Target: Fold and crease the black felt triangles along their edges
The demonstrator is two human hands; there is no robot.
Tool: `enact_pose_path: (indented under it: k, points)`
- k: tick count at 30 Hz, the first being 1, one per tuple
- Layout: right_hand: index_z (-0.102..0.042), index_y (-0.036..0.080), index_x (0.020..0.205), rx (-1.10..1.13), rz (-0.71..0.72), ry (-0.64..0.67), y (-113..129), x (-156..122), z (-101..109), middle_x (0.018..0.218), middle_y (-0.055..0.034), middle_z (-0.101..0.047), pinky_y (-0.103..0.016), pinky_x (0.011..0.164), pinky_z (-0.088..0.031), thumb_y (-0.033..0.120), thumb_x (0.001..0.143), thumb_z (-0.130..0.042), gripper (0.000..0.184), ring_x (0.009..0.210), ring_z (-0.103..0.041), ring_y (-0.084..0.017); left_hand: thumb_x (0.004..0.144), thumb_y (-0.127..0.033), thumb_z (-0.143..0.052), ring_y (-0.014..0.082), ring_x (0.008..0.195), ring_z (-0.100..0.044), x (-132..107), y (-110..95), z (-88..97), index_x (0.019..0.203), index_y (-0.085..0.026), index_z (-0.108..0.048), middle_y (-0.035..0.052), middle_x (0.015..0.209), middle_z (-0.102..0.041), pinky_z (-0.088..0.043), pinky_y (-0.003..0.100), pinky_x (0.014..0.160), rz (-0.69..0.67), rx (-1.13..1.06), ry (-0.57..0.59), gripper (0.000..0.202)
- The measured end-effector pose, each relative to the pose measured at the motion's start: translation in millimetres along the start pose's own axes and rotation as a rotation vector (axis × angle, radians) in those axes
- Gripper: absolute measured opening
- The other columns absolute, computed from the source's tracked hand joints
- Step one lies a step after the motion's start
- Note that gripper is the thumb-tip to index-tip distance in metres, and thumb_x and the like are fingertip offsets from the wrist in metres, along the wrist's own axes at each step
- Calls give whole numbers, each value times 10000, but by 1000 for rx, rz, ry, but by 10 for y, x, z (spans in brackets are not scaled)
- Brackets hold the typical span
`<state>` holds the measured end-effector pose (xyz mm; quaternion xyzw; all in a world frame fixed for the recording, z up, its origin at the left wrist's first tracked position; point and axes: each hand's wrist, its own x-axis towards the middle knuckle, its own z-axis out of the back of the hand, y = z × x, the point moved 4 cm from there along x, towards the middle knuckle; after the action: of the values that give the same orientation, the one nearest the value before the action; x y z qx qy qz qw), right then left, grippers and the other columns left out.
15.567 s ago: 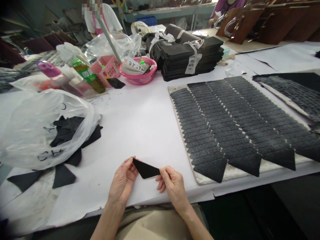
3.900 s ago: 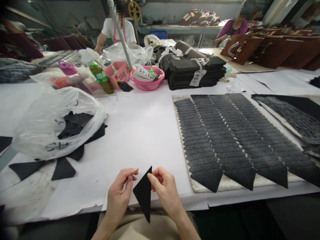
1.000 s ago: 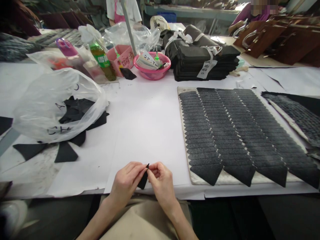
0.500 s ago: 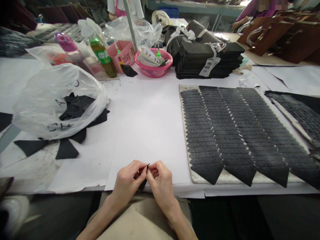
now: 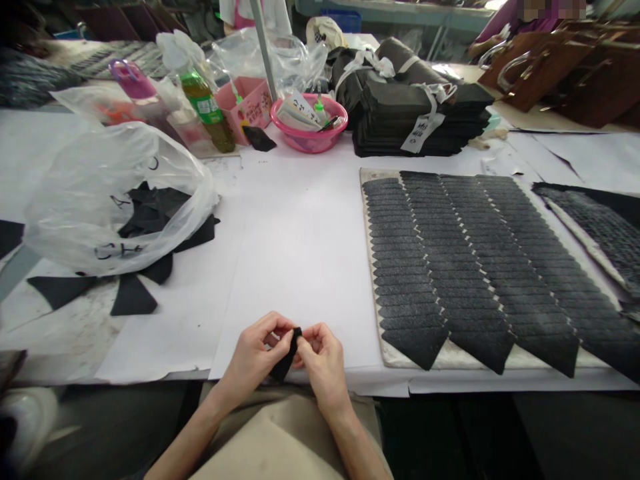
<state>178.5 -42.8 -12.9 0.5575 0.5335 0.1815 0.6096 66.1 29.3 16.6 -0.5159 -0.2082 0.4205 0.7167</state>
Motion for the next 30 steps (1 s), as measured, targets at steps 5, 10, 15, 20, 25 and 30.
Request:
enact_pose_path:
  k: [5, 10, 15, 20, 25, 30]
  points:
    - [-546, 183, 783, 40, -7, -17, -43, 2, 14, 646, 43, -567, -210, 502, -470, 300, 769, -672, 172, 534, -526, -102, 876, -236, -572, 126, 746, -589, 4, -7, -5, 998, -217, -639, 9, 876, -603, -491, 228, 625, -44, 19, 29, 141]
    - [-537, 193, 784, 0, -13, -2, 14, -27, -15, 623, 48, -556, -223, 506, -492, 345, 779, -677, 207, 534, -530, -110, 912, -246, -517, 128, 720, -562, 13, -14, -22, 840, -205, -646, 5, 796, -588, -458, 245, 641, -70, 96, -1, 153]
    - [-539, 189, 770, -34, -22, 34, 11, -29, -22, 601, 47, -561, -223, 508, -491, 337, 770, -686, 208, 536, -536, -115, 889, -229, -536, 123, 658, -543, 40, 9, -27, 749, -189, -603, -8, 728, -573, -441, 242, 608, -38, 96, -55, 160]
    - [-528, 187, 788, 157, -60, -38, -76, -11, 15, 632, 42, -587, -225, 556, -516, 333, 774, -686, 216, 556, -567, -107, 891, -287, -566, 149, 817, -621, 54, 37, 26, 1045, -216, -627, 23, 946, -663, -502, 272, 739, -11, -5, 59, 180]
    - [-521, 196, 795, 274, -111, -69, -95, -74, -16, 692, 25, -615, -269, 641, -560, 334, 757, -698, 228, 642, -615, -129, 882, -198, -564, 174, 925, -614, 38, -34, 127, 1037, -230, -629, 28, 991, -664, -484, 301, 825, -99, 156, 136, 171]
    - [-510, 196, 819, 158, -190, 35, -130, -234, -19, 688, 7, -638, -279, 600, -547, 378, 806, -656, 234, 599, -627, -147, 914, -185, -503, 150, 798, -605, 140, -150, 160, 932, -223, -662, 21, 868, -648, -469, 253, 719, -275, 306, 378, 164]
